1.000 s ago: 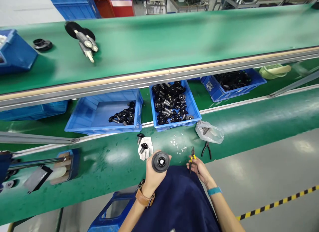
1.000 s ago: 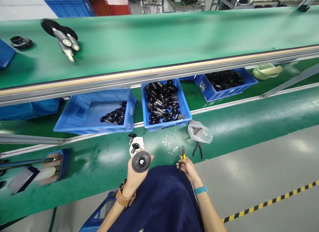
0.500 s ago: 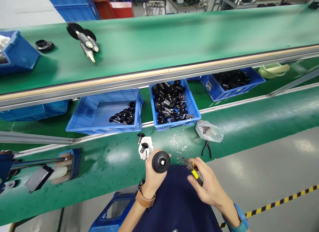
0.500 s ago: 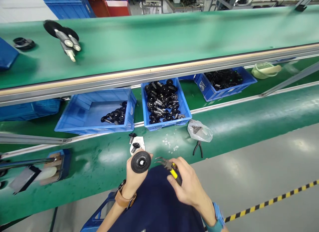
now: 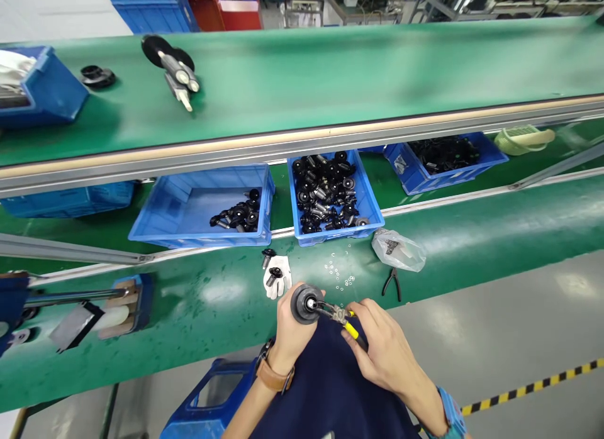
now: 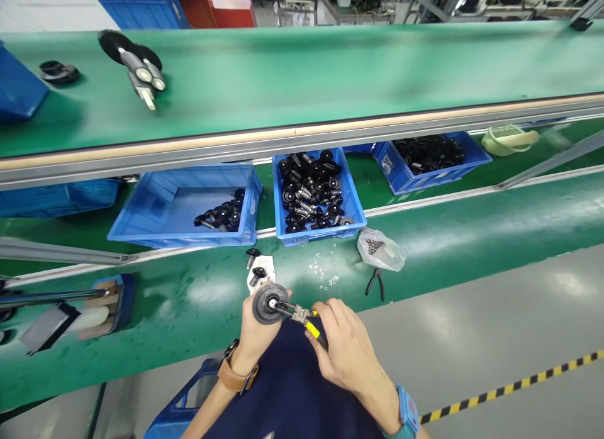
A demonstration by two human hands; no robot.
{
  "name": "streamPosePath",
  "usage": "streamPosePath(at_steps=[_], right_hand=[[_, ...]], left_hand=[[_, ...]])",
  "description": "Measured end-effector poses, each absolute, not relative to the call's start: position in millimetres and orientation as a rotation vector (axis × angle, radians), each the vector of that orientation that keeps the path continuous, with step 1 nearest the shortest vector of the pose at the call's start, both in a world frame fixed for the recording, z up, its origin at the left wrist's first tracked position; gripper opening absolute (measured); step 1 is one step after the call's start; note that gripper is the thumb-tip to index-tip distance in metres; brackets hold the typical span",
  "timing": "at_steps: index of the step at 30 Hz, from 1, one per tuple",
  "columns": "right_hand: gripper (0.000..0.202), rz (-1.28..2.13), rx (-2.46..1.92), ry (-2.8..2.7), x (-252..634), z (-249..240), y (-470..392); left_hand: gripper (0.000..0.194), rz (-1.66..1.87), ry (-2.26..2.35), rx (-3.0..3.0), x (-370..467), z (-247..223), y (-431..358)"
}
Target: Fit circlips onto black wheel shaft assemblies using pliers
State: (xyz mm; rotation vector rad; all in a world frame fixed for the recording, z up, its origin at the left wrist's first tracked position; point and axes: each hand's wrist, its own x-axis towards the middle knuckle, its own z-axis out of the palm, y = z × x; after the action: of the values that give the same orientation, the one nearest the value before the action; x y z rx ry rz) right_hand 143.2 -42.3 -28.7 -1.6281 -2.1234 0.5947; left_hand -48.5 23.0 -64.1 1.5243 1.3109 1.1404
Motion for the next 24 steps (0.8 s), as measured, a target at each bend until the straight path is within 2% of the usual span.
streamPosePath(at_steps=[24], right_hand=[[0.025, 0.560, -1.675, -2.154, 144.9, -27.3, -43.2]], left_hand=[[0.007, 1.092, 1.266, 1.528, -49.5, -66.3, 24.3]])
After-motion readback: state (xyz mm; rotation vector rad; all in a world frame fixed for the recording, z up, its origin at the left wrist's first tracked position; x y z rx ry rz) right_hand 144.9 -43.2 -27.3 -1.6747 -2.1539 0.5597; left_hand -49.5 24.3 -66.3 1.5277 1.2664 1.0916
